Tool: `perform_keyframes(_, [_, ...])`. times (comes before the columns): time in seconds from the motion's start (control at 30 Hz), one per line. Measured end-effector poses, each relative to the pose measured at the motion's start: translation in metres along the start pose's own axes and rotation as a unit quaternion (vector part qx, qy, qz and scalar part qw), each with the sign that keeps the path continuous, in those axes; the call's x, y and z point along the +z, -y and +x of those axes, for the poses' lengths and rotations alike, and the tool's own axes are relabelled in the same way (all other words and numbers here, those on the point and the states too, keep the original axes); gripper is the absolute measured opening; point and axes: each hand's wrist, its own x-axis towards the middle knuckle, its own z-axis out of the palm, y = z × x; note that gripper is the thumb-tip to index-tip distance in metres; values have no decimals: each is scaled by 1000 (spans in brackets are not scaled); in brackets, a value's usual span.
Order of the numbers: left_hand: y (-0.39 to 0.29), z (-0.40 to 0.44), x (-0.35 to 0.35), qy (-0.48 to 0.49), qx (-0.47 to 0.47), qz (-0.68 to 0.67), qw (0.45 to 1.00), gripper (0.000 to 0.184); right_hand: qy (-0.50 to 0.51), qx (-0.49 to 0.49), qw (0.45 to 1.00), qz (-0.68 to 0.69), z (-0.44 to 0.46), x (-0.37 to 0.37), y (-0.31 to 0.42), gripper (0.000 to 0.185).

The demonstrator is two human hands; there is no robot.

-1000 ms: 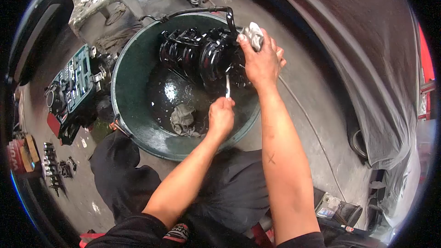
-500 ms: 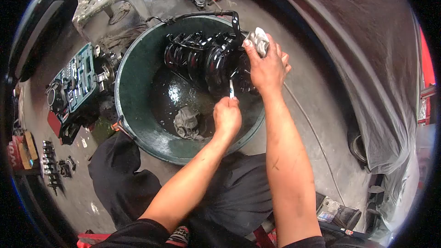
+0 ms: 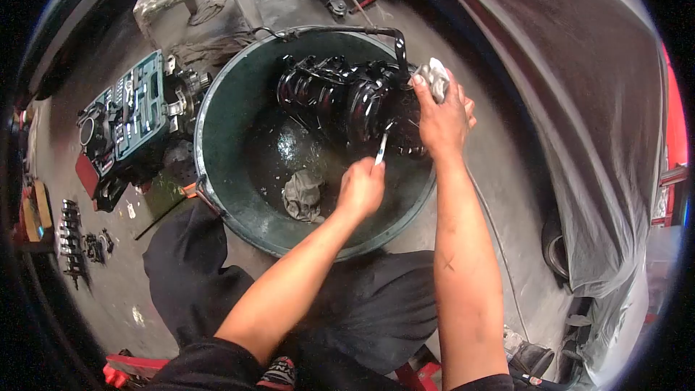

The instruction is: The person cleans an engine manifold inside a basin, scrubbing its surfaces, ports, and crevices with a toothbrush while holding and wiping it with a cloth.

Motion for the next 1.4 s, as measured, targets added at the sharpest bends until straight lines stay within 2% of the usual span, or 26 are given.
perform_keyframes(0.07, [17, -23, -40, 120, -16, 115, 986, 28, 6, 17, 1000, 6, 3, -1, -7, 73])
perform_keyframes(0.13, [54, -29, -66, 147, -67, 169, 972, 21, 4, 33, 999, 2, 10, 3, -19, 71])
perform_keyframes(0.2, [130, -26, -86, 159, -7, 275, 948, 20, 17, 21, 999, 41, 8, 0, -21, 70])
perform_keyframes(0.27, [163, 0, -119, 179, -14, 406, 896, 24, 12, 9, 999, 45, 6, 4, -23, 68])
perform_keyframes(0.33, [171, 53, -137, 158, -101, 424, 886, 27, 9, -16, 998, 54, 7, 5, -23, 67])
perform_keyframes(0.4, [172, 94, -149, 46, -108, 393, 912, 26, 10, -33, 998, 59, 5, 3, -15, 66])
perform_keyframes(0.47, [185, 130, -154, -12, -139, 353, 925, 22, 15, -42, 998, 52, 2, 1, -10, 64])
perform_keyframes(0.53, [185, 153, -162, 17, -168, 394, 903, 23, 13, -48, 998, 35, 4, -1, -6, 61])
perform_keyframes(0.57, [222, 165, -160, -33, -158, 396, 904, 26, 1, -49, 998, 34, 6, 5, -12, 56])
perform_keyframes(0.67, [279, 163, -139, -105, -240, 312, 913, 30, -2, -46, 998, 48, 8, 8, -21, 55])
perform_keyframes(0.7, [283, 150, -122, -110, -285, 313, 899, 32, -19, -69, 996, 47, 8, 8, -21, 54])
perform_keyframes(0.73, [281, 140, -101, -111, -333, 313, 883, 34, 18, -50, 995, 79, 11, 6, -23, 63])
perform_keyframes(0.8, [284, 142, -79, -66, -386, 221, 893, 37, 33, -43, 992, 110, 16, 6, -28, 63])
perform_keyframes(0.87, [310, 157, -58, -40, -439, 19, 898, 39, 25, -37, 993, 112, 21, 9, -36, 65])
perform_keyframes(0.9, [276, 152, -62, -59, -433, 59, 898, 36, 18, -45, 992, 114, 26, 10, -39, 66])
perform_keyframes(0.93, [240, 135, -72, -49, -351, 114, 928, 36, 13, -52, 992, 113, 26, 10, -40, 67])
perform_keyframes(1.07, [145, 76, -79, -127, -344, 50, 929, 30, 25, -49, 989, 136, 27, 4, -24, 69])
perform_keyframes(1.1, [145, 57, -72, -114, -301, 74, 944, 27, 20, -49, 990, 132, 31, 6, -28, 69])
perform_keyframes(1.2, [113, -3, -64, -176, -247, 34, 952, 26, 13, -28, 994, 105, 37, 7, -34, 72])
perform_keyframes(1.27, [104, -21, -58, -159, -195, 15, 968, 25, 26, -9, 996, 87, 31, 2, -24, 73])
perform_keyframes(1.33, [87, -23, -59, -89, -155, 10, 984, 23, 27, 11, 997, 73, 28, 0, -18, 74])
perform_keyframes(1.4, [82, -14, -53, -91, -97, -6, 991, 21, 26, 21, 997, 67, 29, -1, -14, 76])
